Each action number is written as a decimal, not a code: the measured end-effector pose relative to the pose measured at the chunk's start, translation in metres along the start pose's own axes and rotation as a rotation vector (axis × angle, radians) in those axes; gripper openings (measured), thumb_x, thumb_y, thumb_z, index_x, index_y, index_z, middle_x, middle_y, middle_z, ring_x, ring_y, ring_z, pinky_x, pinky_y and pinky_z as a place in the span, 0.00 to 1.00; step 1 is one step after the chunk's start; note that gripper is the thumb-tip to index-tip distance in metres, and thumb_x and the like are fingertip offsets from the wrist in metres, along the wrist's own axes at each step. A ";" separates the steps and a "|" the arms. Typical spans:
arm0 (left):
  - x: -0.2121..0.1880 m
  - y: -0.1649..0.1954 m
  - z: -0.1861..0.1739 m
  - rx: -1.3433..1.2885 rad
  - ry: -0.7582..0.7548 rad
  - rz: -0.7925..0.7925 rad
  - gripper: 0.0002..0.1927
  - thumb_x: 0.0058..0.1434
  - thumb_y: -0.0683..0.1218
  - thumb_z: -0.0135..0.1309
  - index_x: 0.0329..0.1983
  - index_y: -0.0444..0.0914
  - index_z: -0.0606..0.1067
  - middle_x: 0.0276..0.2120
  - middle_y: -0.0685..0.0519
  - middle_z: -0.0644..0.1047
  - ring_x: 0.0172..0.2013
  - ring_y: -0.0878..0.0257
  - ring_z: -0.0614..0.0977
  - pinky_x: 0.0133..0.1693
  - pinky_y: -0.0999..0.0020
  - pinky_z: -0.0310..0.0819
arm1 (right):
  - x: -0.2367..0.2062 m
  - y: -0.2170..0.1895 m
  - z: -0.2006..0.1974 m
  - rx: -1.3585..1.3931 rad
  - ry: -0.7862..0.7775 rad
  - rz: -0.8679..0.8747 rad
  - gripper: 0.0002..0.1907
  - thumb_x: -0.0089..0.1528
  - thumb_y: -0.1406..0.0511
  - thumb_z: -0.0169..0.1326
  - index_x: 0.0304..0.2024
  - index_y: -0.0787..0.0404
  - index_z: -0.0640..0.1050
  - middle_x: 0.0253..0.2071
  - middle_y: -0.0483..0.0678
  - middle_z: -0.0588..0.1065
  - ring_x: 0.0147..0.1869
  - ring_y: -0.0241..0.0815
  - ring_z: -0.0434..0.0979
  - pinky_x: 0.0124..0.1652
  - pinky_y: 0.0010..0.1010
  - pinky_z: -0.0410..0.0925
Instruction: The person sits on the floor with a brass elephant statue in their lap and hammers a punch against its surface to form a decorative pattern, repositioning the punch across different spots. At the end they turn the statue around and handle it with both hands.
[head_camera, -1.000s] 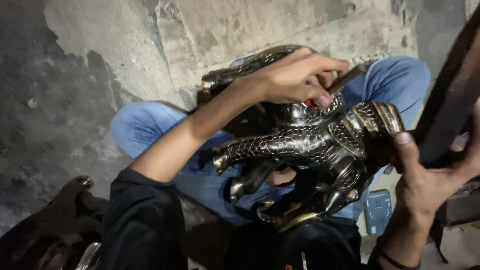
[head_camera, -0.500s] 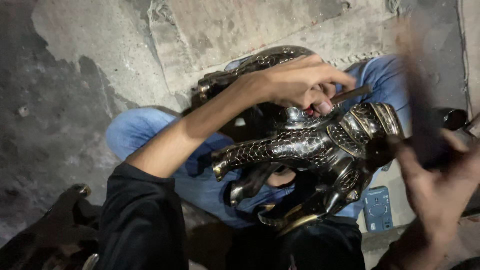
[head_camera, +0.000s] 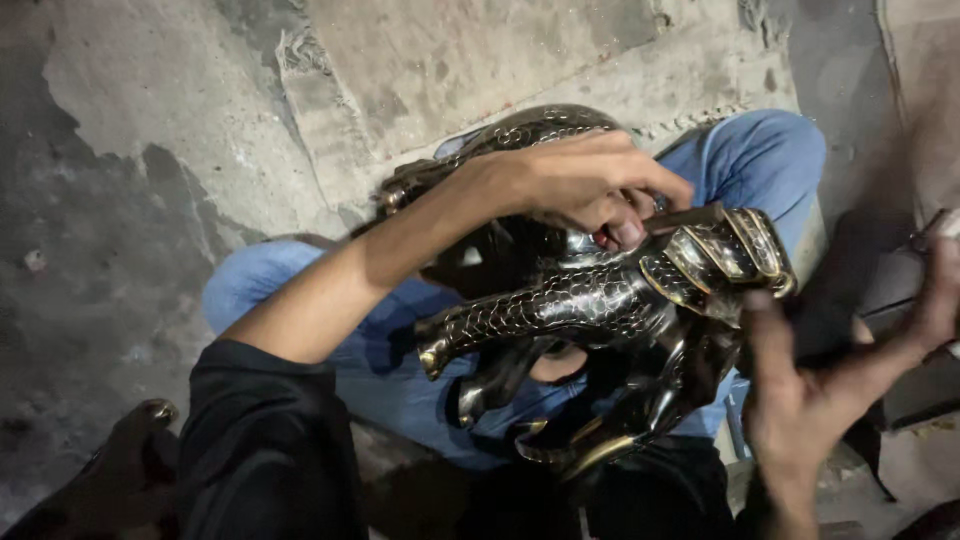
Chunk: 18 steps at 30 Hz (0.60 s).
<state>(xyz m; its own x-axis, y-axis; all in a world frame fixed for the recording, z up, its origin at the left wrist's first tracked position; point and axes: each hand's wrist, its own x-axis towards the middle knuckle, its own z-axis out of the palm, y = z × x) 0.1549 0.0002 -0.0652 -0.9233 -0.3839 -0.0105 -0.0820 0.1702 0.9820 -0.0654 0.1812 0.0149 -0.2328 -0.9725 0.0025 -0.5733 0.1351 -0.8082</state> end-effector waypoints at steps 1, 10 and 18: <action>-0.001 0.000 0.000 -0.038 -0.008 0.043 0.26 0.58 0.33 0.55 0.60 0.40 0.75 0.23 0.57 0.82 0.31 0.76 0.86 0.28 0.74 0.79 | -0.001 -0.005 0.001 -0.019 -0.004 0.026 0.38 0.70 0.73 0.56 0.78 0.63 0.52 0.65 0.61 0.65 0.55 0.41 0.73 0.55 0.27 0.68; 0.004 0.014 -0.007 -0.017 -0.176 -0.164 0.20 0.62 0.36 0.49 0.54 0.46 0.79 0.23 0.58 0.83 0.20 0.72 0.75 0.19 0.66 0.57 | 0.002 -0.030 0.008 -0.326 -0.203 0.060 0.46 0.64 0.72 0.60 0.80 0.56 0.54 0.51 0.59 0.77 0.50 0.45 0.81 0.49 0.35 0.72; 0.004 0.014 -0.019 -0.131 -0.066 -0.141 0.13 0.56 0.34 0.56 0.43 0.39 0.78 0.27 0.57 0.84 0.28 0.72 0.82 0.28 0.69 0.72 | 0.002 -0.019 0.010 0.196 -0.056 0.162 0.38 0.64 0.73 0.61 0.72 0.65 0.59 0.63 0.52 0.69 0.58 0.35 0.75 0.55 0.25 0.71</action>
<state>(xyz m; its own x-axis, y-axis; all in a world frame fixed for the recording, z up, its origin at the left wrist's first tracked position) 0.1576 -0.0159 -0.0476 -0.9292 -0.3343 -0.1578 -0.1666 -0.0026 0.9860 -0.0474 0.1753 0.0240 -0.2625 -0.9508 -0.1646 -0.3673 0.2562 -0.8941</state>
